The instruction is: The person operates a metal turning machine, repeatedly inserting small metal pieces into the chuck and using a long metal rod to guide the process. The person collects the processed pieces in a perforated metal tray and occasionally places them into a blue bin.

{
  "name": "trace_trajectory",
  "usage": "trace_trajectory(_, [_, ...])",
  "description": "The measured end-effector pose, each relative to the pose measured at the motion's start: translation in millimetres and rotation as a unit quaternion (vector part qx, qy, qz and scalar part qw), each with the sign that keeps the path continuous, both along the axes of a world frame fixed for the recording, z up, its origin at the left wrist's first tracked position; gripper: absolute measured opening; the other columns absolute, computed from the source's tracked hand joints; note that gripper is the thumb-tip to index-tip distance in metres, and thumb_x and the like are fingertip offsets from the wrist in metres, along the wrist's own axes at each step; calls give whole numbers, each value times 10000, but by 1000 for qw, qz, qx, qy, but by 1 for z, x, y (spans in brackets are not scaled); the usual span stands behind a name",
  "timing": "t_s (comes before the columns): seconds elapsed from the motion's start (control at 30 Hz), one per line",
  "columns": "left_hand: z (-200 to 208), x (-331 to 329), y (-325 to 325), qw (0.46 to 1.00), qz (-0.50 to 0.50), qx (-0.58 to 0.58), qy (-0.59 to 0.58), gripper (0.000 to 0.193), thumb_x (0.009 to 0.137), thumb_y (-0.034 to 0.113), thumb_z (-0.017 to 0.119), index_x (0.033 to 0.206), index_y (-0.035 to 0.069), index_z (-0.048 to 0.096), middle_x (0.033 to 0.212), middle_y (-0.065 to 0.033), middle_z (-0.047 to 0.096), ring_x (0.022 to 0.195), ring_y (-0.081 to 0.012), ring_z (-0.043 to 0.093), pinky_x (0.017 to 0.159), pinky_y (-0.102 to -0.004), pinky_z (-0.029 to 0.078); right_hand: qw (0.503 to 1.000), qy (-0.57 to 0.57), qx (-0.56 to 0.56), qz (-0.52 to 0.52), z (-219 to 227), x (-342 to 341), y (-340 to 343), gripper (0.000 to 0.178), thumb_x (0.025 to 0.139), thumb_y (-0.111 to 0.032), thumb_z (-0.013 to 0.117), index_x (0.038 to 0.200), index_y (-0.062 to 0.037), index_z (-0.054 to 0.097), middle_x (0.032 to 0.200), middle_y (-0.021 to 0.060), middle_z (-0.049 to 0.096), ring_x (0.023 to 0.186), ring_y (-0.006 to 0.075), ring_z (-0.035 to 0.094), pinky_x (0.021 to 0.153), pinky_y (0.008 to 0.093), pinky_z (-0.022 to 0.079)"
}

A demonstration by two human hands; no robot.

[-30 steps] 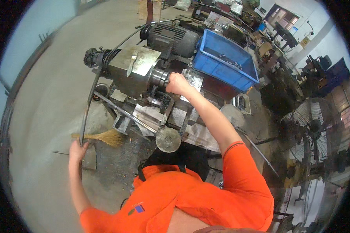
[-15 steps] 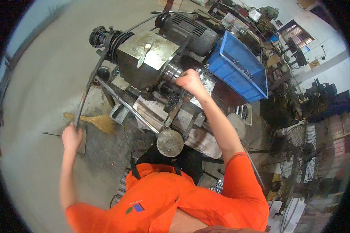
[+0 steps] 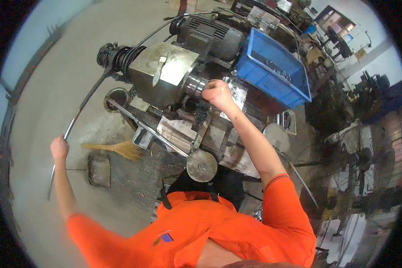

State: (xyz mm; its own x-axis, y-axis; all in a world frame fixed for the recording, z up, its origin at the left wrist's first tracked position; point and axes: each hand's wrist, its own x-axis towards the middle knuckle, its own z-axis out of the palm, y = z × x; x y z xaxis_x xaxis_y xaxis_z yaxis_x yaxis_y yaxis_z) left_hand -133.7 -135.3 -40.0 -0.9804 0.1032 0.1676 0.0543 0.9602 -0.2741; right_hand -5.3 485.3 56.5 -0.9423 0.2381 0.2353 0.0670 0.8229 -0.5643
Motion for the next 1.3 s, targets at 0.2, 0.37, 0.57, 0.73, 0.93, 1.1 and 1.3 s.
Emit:
trace_trajectory(0.2, [-18, 36, 142, 844, -160, 447, 249, 314, 797, 273, 578, 1022, 53, 575, 791, -165, 613, 784, -345, 591, 699, -417, 467, 986, 163, -19, -7, 7, 111, 37, 167, 545, -143, 617, 689, -59, 631, 1182, 214, 517, 1036, 347, 541, 862, 356, 442])
trace_trajectory(0.37, [-176, 49, 223, 913, -71, 327, -232, 540, 691, 382, 671, 1058, 6, 548, 958, -222, 605, 933, -322, 587, 760, -411, 467, 978, 72, 66, -182, -25, 252, 100, 148, 557, -87, 642, 702, -57, 647, 1139, 179, 561, 967, 326, 583, 798, 356, 474])
trace_trajectory(0.57, [-157, 12, 273, 928, -224, -125, -271, 390, 723, 359, 653, 1018, 126, 552, 1031, -87, 608, 948, -263, 597, 762, -387, 477, 927, -57, -13, -371, -57, 401, 156, 213, 566, -111, 612, 749, -16, 663, 1049, 188, 600, 977, 321, 576, 854, 329, 440])
trace_trajectory(0.73, [-119, 20, 268, 954, -179, -18, -239, 344, 719, 331, 655, 1006, 149, 601, 987, -83, 630, 894, -257, 613, 750, -414, 474, 884, -146, 136, -422, -88, 482, 226, 476, 593, -201, 629, 1046, -58, 608, 1192, 169, 531, 1062, 326, 523, 905, 381, 415])
trace_trajectory(0.93, [-69, 19, 235, 810, -59, 516, -273, 394, 805, 323, 609, 1025, -2, 587, 746, -150, 636, 589, -227, 625, 510, -326, 491, 744, -365, 265, -493, -132, 540, 255, 371, 662, -277, 603, 973, -76, 578, 960, 161, 609, 932, 318, 571, 804, 406, 459])
trace_trajectory(1.1, [-26, 39, 270, 696, -1, 677, -238, 564, 831, 440, 565, 978, -103, 537, 681, -164, 599, 499, -219, 603, 460, -292, 517, 753, -357, 196, -517, -139, 560, 194, 296, 656, -271, 590, 872, -70, 575, 846, 165, 611, 812, 362, 598, 725, 435, 481])
trace_trajectory(1.3, [-45, 36, 305, 664, 16, 716, -213, 391, 836, 328, 535, 905, -56, 548, 685, -171, 583, 470, -258, 589, 424, -346, 530, 812, -237, 32, -532, -133, 526, 56, 339, 569, -230, 568, 831, -17, 594, 742, 225, 603, 758, 405, 589, 694, 463, 465])
